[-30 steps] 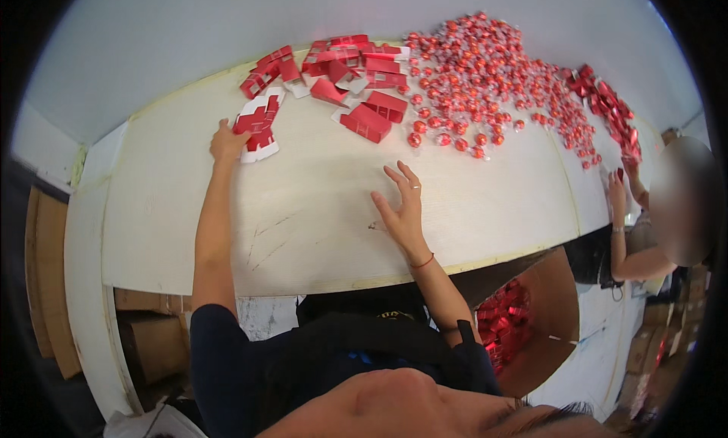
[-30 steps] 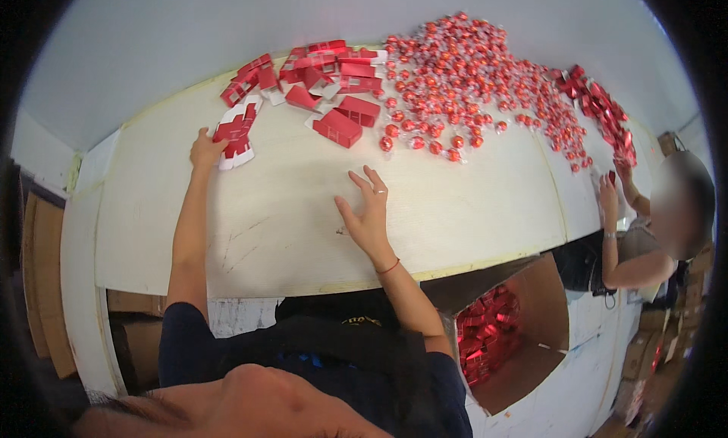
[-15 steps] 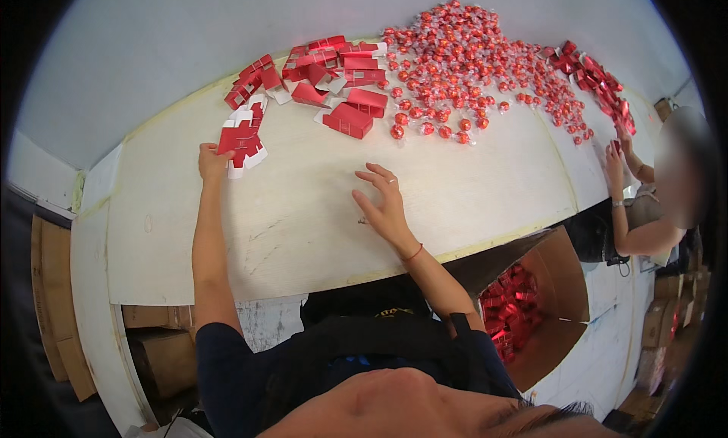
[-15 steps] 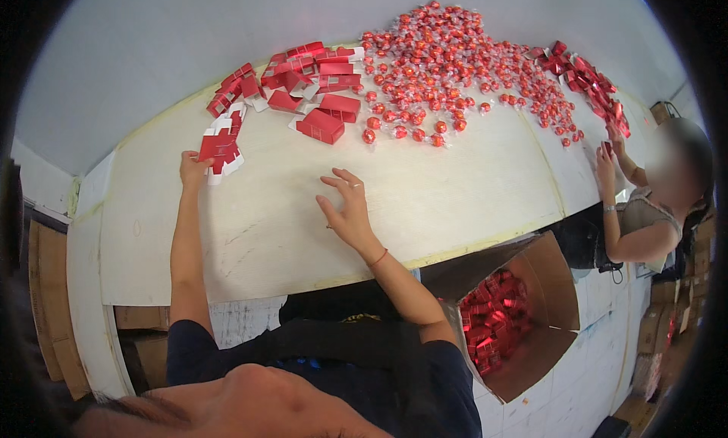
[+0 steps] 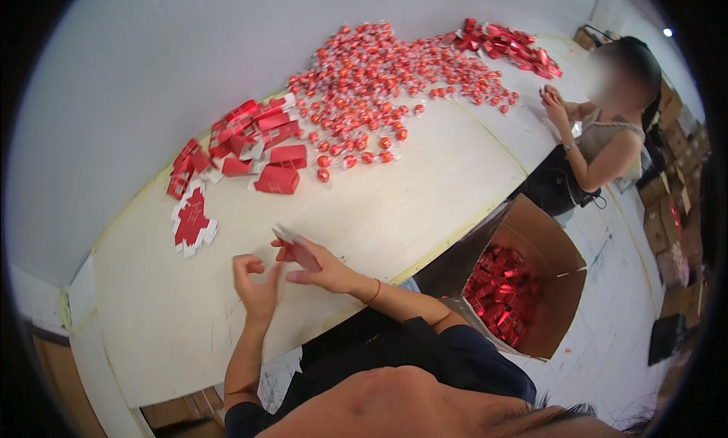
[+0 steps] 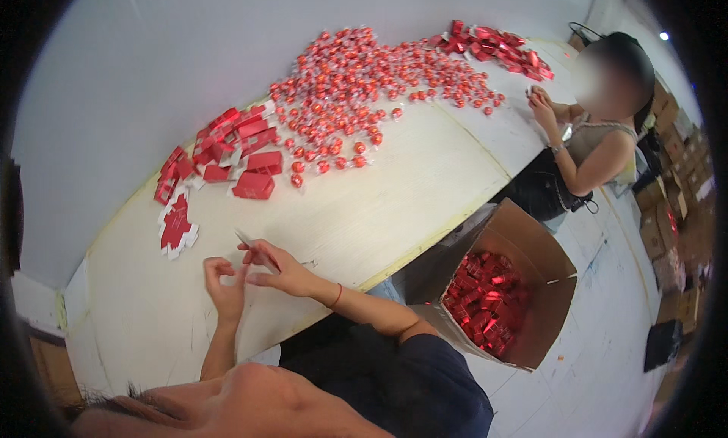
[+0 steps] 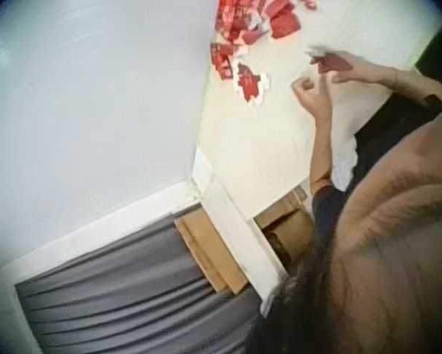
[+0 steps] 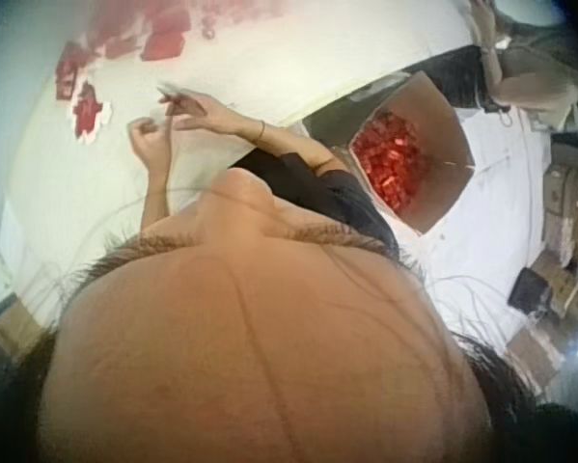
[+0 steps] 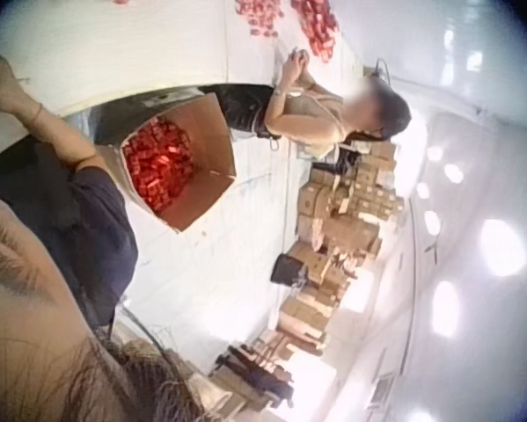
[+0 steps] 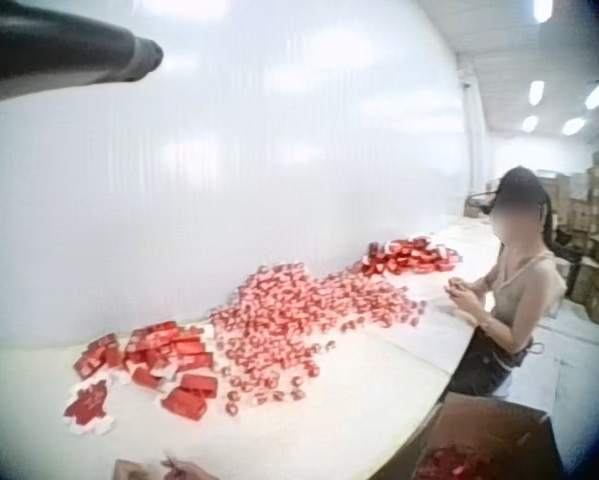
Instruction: The person assembles small red cardboard boxes by folding flat pieces into rectangular shapes. They repeatedly pick up a flat piece, fold the sides, and place the finished box on the table. A second person is visible in the background handling wrapped candies.
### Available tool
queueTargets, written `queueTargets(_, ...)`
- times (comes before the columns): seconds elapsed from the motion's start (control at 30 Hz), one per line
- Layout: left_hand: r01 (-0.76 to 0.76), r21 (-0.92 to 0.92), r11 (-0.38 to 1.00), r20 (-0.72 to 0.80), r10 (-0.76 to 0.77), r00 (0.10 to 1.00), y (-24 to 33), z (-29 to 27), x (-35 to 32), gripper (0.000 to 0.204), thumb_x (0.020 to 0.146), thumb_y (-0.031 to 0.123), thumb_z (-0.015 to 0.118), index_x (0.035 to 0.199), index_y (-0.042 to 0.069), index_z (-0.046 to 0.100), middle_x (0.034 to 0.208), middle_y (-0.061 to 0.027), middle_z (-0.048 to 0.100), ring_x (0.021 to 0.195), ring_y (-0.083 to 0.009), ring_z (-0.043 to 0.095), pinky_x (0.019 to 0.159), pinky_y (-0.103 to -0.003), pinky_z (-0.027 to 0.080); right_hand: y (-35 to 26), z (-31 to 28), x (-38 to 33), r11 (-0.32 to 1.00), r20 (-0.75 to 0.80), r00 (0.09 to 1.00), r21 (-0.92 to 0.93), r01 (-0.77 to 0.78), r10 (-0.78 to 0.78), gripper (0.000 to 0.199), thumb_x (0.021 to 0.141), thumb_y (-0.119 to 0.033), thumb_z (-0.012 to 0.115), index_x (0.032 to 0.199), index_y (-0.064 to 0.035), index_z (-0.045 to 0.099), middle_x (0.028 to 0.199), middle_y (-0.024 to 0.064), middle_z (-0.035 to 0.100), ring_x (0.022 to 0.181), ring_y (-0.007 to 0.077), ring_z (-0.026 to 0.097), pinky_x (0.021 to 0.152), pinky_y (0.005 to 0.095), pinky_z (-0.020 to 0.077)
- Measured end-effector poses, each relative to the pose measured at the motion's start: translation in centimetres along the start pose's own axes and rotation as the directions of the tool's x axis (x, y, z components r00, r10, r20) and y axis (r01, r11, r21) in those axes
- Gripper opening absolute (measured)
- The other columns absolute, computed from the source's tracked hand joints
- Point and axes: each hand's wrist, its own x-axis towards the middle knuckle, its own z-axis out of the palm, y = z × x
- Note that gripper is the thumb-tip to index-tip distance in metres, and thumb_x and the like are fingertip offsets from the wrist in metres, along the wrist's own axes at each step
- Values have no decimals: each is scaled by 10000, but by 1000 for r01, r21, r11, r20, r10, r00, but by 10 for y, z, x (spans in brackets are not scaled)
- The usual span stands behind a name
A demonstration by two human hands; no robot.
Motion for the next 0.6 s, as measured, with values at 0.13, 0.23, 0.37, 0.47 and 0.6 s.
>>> queueTargets(0.13,-402,-37,915,147,403,904,48,10,26,109,819,34,604,926,15,601,902,-120,590,796,-250,543,674,-329,454,-10,0,-12,970,100,989,-225,-86,111,648,747,-278,821,1255,-37,499,1041,58,560,980,164,524,882,323,444)
queueTargets(0.23,-380,-25,925,248,374,894,40,4,32,83,815,65,623,876,13,603,880,-122,591,813,-262,556,692,-340,459,-9,-4,-18,965,35,995,-249,-79,90,611,744,-289,826,1199,-25,516,1024,65,570,932,160,527,836,311,447)
queueTargets(0.37,-437,-87,895,167,446,879,48,2,22,111,748,4,698,818,58,631,821,-86,598,766,-257,561,667,-339,448,-17,-9,-24,982,82,992,-175,-78,93,571,760,-253,821,1185,-15,523,1030,68,586,932,152,537,824,303,453)
queueTargets(0.47,-426,-211,880,154,460,875,41,-9,9,177,713,-20,743,827,78,649,798,-70,614,704,-222,575,609,-303,453,-34,-6,-30,983,131,978,-99,-153,165,554,779,-249,806,1203,-25,529,1017,39,589,934,136,531,848,298,442)
queueTargets(0.6,-245,-353,903,217,334,917,43,-20,1,129,778,-22,728,839,63,651,818,-82,671,665,-144,605,484,-235,441,-24,-7,-31,976,246,947,-118,-183,207,624,780,-271,805,1279,-41,510,1061,25,592,978,125,527,875,293,428)
